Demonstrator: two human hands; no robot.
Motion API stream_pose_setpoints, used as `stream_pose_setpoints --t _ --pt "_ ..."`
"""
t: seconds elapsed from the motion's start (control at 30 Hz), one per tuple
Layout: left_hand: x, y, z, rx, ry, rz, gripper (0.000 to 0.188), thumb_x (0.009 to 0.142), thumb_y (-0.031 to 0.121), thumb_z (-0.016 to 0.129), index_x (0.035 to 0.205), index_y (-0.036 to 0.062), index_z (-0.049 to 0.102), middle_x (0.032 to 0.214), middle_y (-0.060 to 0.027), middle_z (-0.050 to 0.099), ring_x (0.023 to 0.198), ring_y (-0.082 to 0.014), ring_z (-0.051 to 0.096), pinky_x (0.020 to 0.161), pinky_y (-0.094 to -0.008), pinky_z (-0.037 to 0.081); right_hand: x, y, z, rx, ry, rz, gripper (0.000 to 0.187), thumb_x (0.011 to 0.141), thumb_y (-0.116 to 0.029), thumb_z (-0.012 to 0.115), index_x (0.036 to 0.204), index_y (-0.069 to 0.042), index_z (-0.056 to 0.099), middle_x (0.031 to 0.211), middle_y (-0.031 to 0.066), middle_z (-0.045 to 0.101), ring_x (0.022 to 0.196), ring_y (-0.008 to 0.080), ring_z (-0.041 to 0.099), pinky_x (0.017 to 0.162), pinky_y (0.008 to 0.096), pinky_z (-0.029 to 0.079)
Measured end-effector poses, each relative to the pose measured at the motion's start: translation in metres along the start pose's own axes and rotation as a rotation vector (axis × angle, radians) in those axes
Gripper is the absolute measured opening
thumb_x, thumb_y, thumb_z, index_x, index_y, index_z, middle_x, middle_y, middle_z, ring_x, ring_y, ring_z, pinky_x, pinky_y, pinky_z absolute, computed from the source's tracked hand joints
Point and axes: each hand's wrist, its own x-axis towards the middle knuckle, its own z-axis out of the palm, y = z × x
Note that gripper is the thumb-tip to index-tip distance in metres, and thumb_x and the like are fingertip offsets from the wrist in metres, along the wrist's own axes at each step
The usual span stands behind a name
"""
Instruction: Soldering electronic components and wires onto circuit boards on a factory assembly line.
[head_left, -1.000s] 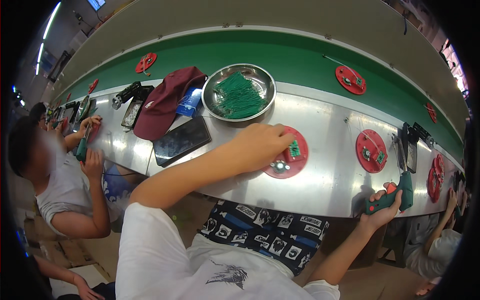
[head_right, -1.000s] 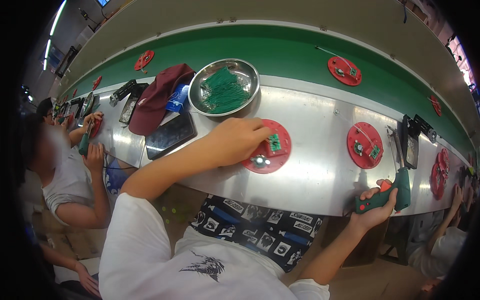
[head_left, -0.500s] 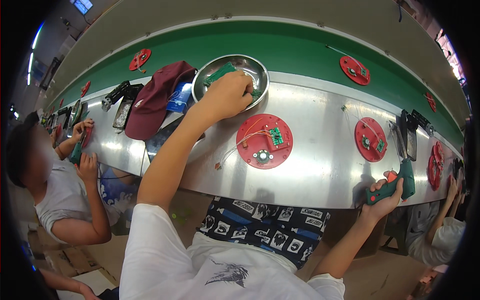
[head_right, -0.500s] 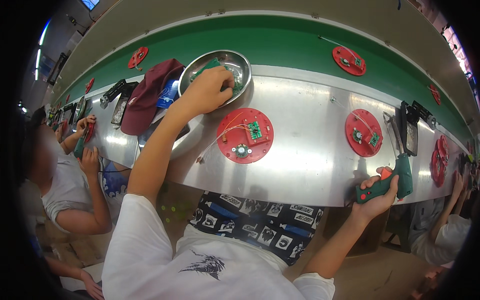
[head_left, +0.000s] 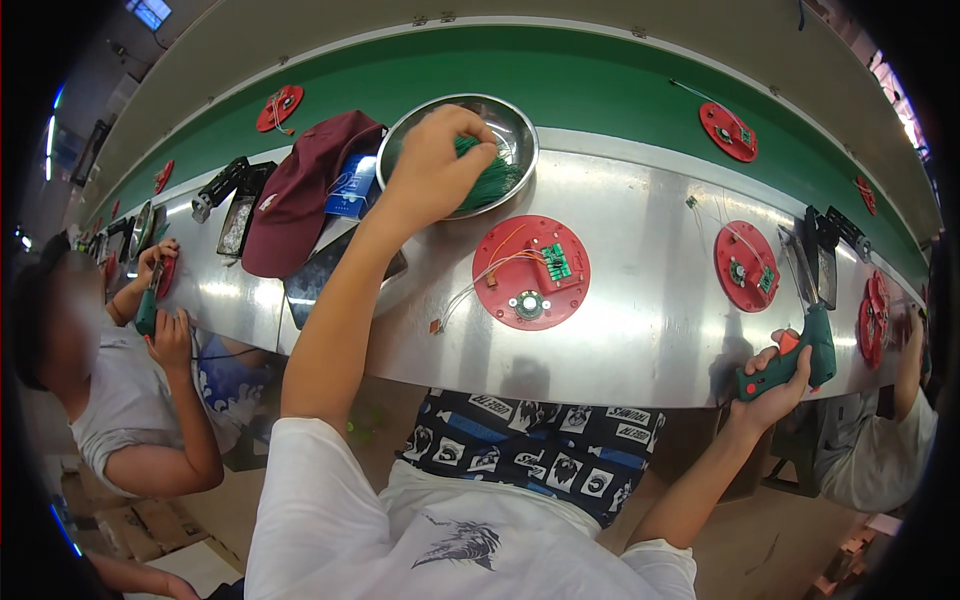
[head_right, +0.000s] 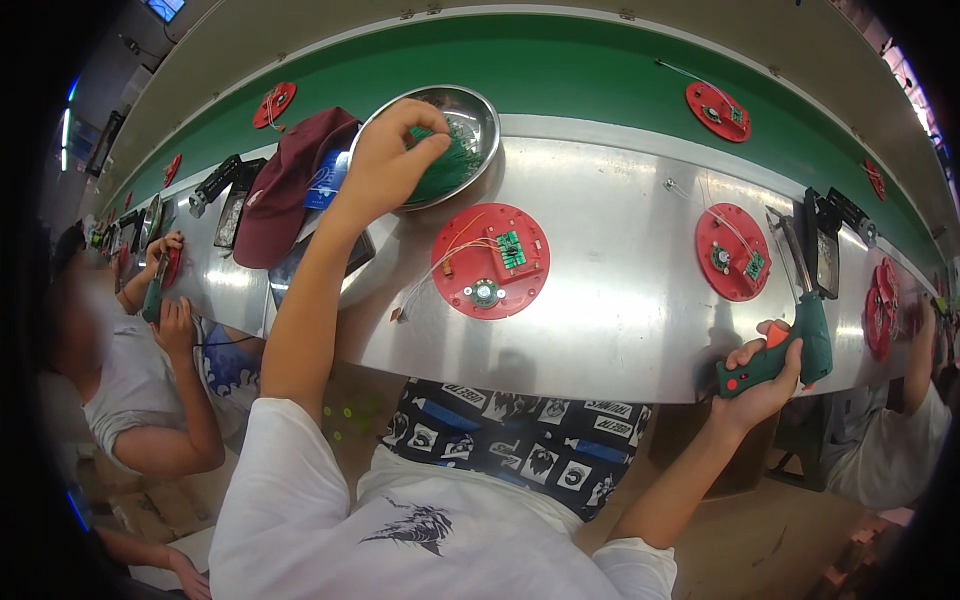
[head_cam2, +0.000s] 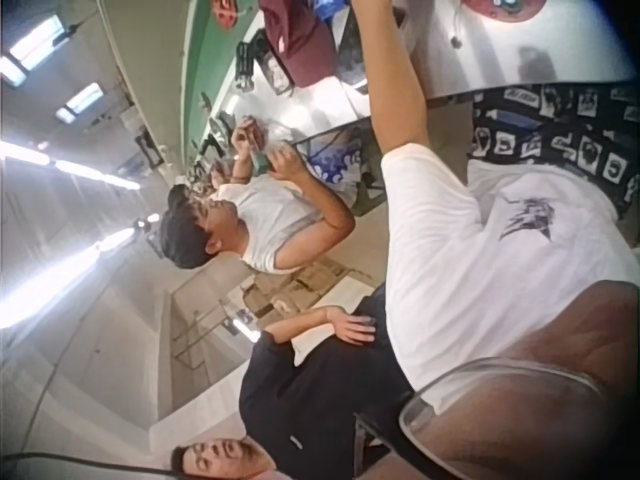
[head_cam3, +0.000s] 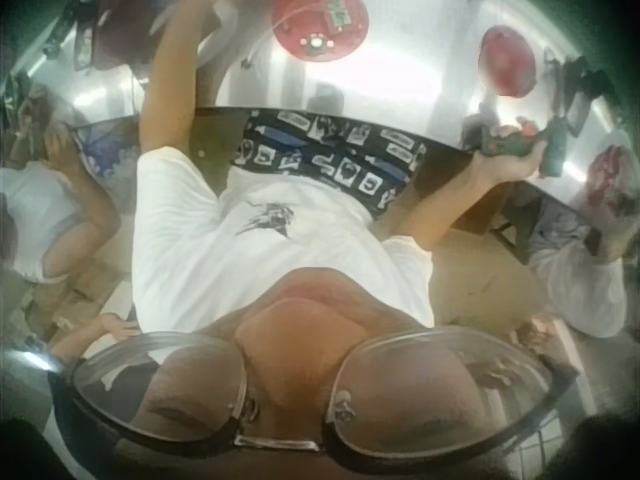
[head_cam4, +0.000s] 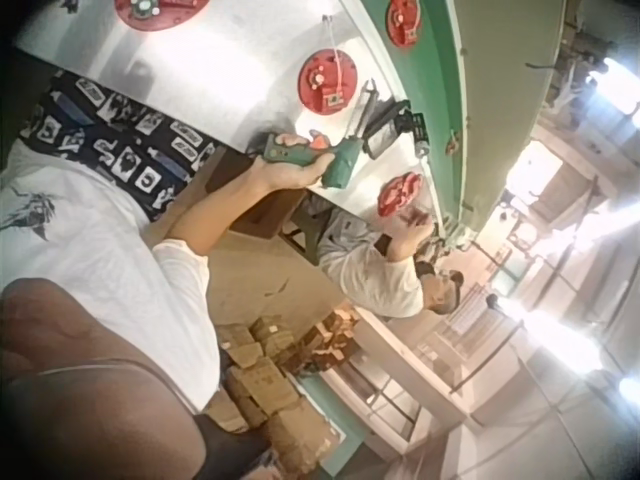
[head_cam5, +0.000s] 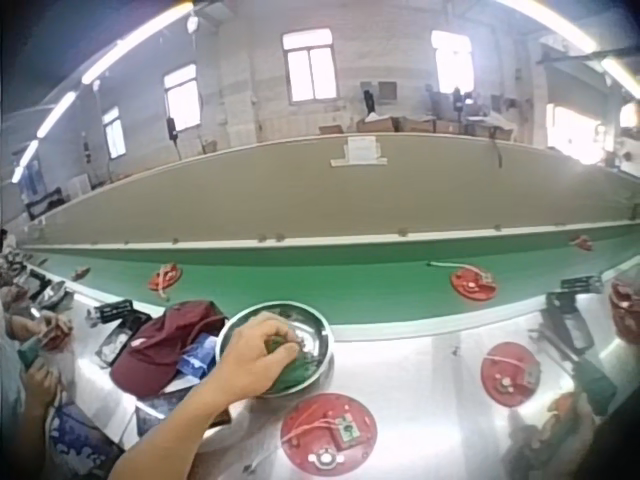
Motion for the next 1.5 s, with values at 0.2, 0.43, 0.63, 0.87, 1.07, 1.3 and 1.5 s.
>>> stream_pose_setpoints --t 0.2,0.43,0.63,0.87,1.07,1.3,1.5 --pt "0.001 0.006 -0.015 -0.390 0.130 -0.146 0.013 0.083 0.008 0.070 0.093 -0.0005 0.071 0.092 -0.0069 0.073 0.082 -0.0150 0.066 0.075 -0.0275 0.050 -0.003 0.002 -0.006 -0.017 -0.222 -0.050 0.036 0.102 -0.031 0.044 0.108 0.003 0.054 0.094 0.0132 0.059 0.050 0.0112 0.051 0.040 0.0243 0.042" --pt "-0.012 0.044 -0.019 -0.368 0.156 0.015 0.006 0.091 0.000 0.060 0.096 -0.0022 0.062 0.080 -0.0047 0.068 0.074 -0.0089 0.064 0.068 -0.0226 0.049 -0.011 0.003 -0.004 -0.054 -0.433 -0.114 0.040 0.099 -0.032 0.050 0.113 0.006 0.051 0.103 0.0203 0.060 0.051 0.0163 0.056 0.041 0.0273 0.045" --pt "-0.073 0.094 0.003 -0.089 0.042 0.027 0.008 0.088 0.002 0.059 0.096 0.0003 0.062 0.079 -0.0145 0.065 0.069 -0.0264 0.064 0.062 -0.0336 0.050 -0.057 0.011 0.016 -0.113 -0.666 -0.107 0.057 0.092 -0.033 0.062 0.125 0.011 0.051 0.100 0.0238 0.063 0.051 0.0200 0.059 0.042 0.0268 0.045" --pt "-0.115 0.091 0.048 0.103 0.186 0.023 0.007 0.081 0.002 0.063 0.088 -0.0003 0.064 0.074 -0.0136 0.061 0.066 -0.0317 0.059 0.058 -0.0412 0.048 -0.069 0.015 0.027 -0.314 -0.913 -0.083 0.050 0.091 -0.023 0.061 0.129 0.009 0.053 0.101 0.0196 0.064 0.057 0.0175 0.056 0.051 0.0270 0.042" --pt "-0.117 0.085 0.054 0.180 0.182 0.066 0.008 0.078 -0.002 0.068 0.086 -0.0019 0.067 0.071 -0.0126 0.061 0.058 -0.0269 0.058 0.053 -0.0358 0.046 -0.071 0.008 0.036 -0.285 -0.893 0.073 0.037 0.084 0.003 0.065 0.120 0.008 0.059 0.097 0.0120 0.067 0.070 0.0136 0.059 0.062 0.0284 0.049" --pt "-0.116 0.081 0.057 0.206 0.184 0.103 0.009 0.077 -0.003 0.068 0.086 -0.0020 0.067 0.071 -0.0130 0.061 0.059 -0.0277 0.058 0.054 -0.0353 0.047 -0.069 0.009 0.042 -0.217 -0.872 0.112 0.035 0.084 -0.003 0.065 0.117 0.008 0.059 0.093 0.0141 0.065 0.062 0.0168 0.059 0.055 0.0276 0.047" --pt "-0.117 0.080 0.058 0.211 0.193 0.107 0.009 0.077 -0.003 0.068 0.085 -0.0020 0.067 0.072 -0.0130 0.061 0.060 -0.0280 0.059 0.054 -0.0355 0.047 -0.058 0.017 0.041 -0.231 -0.873 0.138 0.057 0.090 -0.025 0.061 0.130 0.013 0.046 0.094 0.0234 0.061 0.050 0.0212 0.055 0.041 0.0273 0.044"
